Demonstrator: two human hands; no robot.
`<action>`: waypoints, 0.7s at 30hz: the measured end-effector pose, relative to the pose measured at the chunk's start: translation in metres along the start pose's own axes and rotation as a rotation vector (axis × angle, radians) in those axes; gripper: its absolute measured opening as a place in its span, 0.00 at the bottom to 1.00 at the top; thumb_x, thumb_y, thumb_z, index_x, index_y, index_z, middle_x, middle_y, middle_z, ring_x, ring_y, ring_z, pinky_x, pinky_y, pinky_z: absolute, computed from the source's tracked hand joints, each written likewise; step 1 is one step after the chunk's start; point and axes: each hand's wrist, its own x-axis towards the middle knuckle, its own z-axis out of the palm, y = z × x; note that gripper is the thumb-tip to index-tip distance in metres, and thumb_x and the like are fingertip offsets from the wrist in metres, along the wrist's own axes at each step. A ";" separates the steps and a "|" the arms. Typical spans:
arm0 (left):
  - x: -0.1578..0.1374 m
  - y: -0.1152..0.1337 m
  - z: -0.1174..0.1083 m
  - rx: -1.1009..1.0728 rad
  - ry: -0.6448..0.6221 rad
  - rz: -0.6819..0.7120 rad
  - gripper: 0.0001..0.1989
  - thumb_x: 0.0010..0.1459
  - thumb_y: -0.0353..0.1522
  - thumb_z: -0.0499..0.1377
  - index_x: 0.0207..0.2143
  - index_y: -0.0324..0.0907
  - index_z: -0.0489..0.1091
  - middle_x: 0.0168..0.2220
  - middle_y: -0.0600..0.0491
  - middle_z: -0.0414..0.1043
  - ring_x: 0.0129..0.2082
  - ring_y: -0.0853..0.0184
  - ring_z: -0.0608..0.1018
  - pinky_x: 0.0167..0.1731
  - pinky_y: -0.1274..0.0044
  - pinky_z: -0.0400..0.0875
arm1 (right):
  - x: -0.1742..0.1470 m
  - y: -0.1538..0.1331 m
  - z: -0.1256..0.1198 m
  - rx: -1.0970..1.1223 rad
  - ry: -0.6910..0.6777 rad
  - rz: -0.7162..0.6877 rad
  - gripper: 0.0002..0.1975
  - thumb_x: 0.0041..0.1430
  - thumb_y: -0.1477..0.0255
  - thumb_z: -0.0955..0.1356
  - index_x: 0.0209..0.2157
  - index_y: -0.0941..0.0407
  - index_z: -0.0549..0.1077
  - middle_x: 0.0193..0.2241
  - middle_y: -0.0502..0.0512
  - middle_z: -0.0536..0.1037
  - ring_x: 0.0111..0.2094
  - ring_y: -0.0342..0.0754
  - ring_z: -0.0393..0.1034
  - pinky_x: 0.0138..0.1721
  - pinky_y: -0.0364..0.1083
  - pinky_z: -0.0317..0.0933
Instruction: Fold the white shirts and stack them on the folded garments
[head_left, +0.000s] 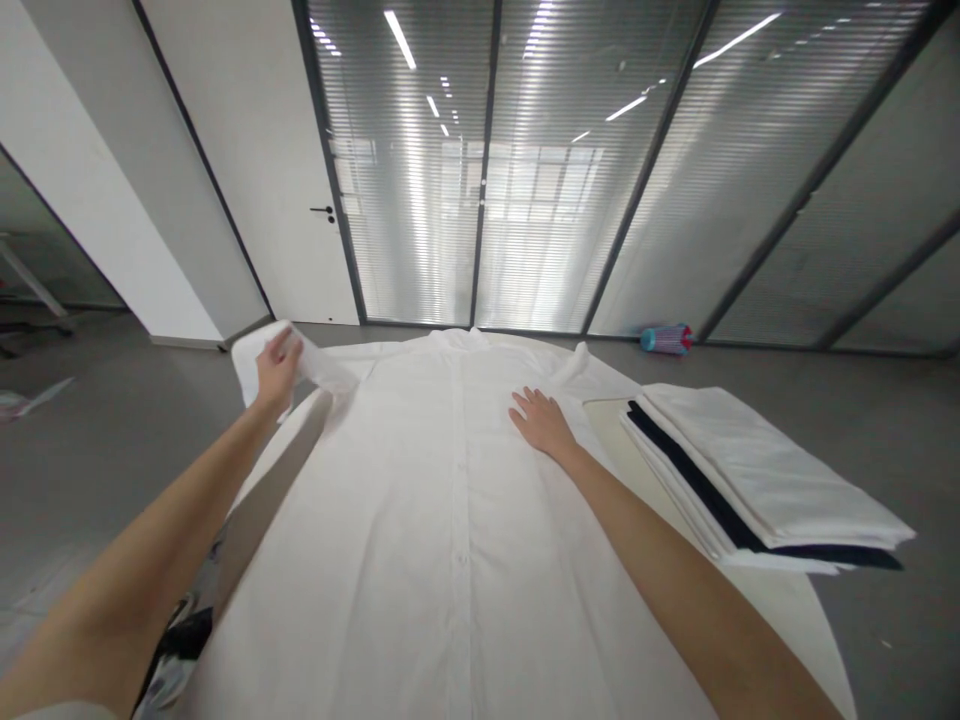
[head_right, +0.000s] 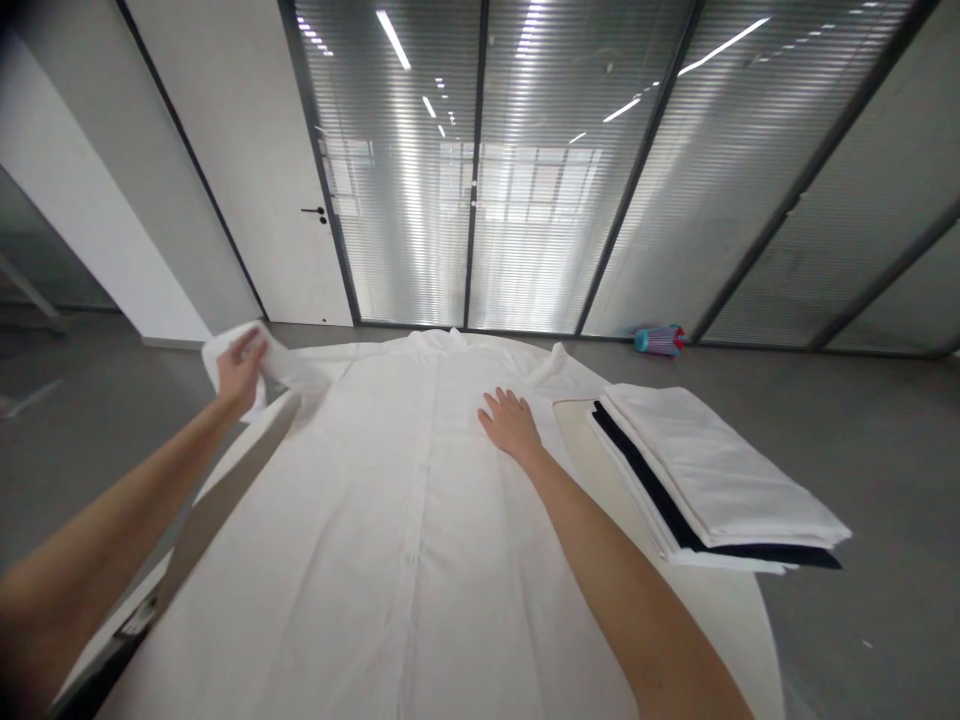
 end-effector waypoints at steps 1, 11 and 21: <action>-0.003 0.014 0.003 0.041 -0.030 0.066 0.30 0.70 0.44 0.46 0.65 0.34 0.59 0.57 0.42 0.70 0.49 0.60 0.76 0.51 0.65 0.74 | 0.000 0.001 0.000 0.018 0.016 0.001 0.27 0.71 0.62 0.57 0.66 0.57 0.63 0.69 0.62 0.58 0.69 0.60 0.49 0.67 0.58 0.44; -0.101 0.064 0.028 0.324 -0.833 0.756 0.20 0.67 0.37 0.49 0.51 0.43 0.76 0.57 0.46 0.73 0.55 0.58 0.76 0.59 0.68 0.67 | 0.005 -0.008 -0.017 1.154 0.139 0.265 0.30 0.72 0.55 0.48 0.65 0.55 0.58 0.53 0.64 0.76 0.46 0.51 0.77 0.46 0.50 0.72; -0.117 0.044 0.004 0.172 -0.635 0.794 0.15 0.69 0.36 0.52 0.49 0.45 0.77 0.55 0.46 0.75 0.54 0.60 0.77 0.57 0.66 0.71 | 0.002 0.006 -0.043 1.752 0.284 0.856 0.22 0.66 0.61 0.68 0.56 0.52 0.57 0.29 0.47 0.74 0.21 0.42 0.71 0.25 0.42 0.71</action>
